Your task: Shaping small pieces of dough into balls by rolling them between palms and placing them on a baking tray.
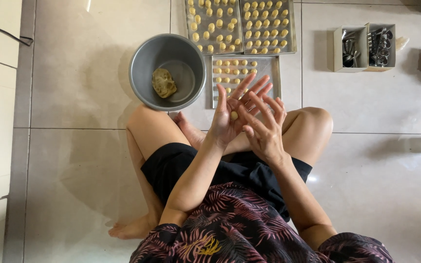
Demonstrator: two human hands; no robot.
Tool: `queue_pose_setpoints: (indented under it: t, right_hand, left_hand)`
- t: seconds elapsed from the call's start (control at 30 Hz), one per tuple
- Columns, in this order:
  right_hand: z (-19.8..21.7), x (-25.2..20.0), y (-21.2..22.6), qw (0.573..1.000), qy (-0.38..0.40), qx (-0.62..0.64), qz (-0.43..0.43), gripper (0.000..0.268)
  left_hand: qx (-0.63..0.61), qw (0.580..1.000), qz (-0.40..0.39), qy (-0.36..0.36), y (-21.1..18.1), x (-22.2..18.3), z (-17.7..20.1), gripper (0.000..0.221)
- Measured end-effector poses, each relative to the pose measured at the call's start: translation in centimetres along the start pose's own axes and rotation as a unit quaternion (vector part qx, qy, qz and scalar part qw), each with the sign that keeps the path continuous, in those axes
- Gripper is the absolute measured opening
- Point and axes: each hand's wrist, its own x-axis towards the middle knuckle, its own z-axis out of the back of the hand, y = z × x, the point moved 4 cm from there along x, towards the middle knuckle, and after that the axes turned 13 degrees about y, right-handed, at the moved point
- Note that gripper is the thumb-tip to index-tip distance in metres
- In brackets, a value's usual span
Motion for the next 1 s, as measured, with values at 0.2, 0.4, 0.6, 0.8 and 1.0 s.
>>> queue_pose_setpoints:
  t: [0.2,0.4,0.6,0.8,1.0]
  right_hand:
    - [-1.3,-1.0,-0.2,0.999,-0.003,0.032,-0.001,0.047]
    - [-0.2,0.1,-0.1,0.998,-0.041,0.043,-0.03,0.04]
    - [-1.2,0.2,-0.6,0.996,-0.067,0.047,-0.03,0.025]
    - [0.0,0.8,0.3,0.993,-0.039,0.101,-0.046,0.042]
    - [-2.0,-0.2,-0.3,0.989,-0.066,0.103,-0.078,0.039]
  left_hand:
    - [-0.007,1.0,0.002,-0.019,-0.2,0.1,0.2,0.104]
    - [-0.008,1.0,0.003,-0.012,-0.1,0.2,-0.1,0.106]
    - [0.049,0.999,0.008,0.015,-0.1,0.1,-0.2,0.106]
    - [0.015,1.0,-0.004,-0.012,-0.1,-0.2,0.9,0.104]
    - [0.021,1.0,0.002,-0.023,0.1,0.0,1.3,0.1]
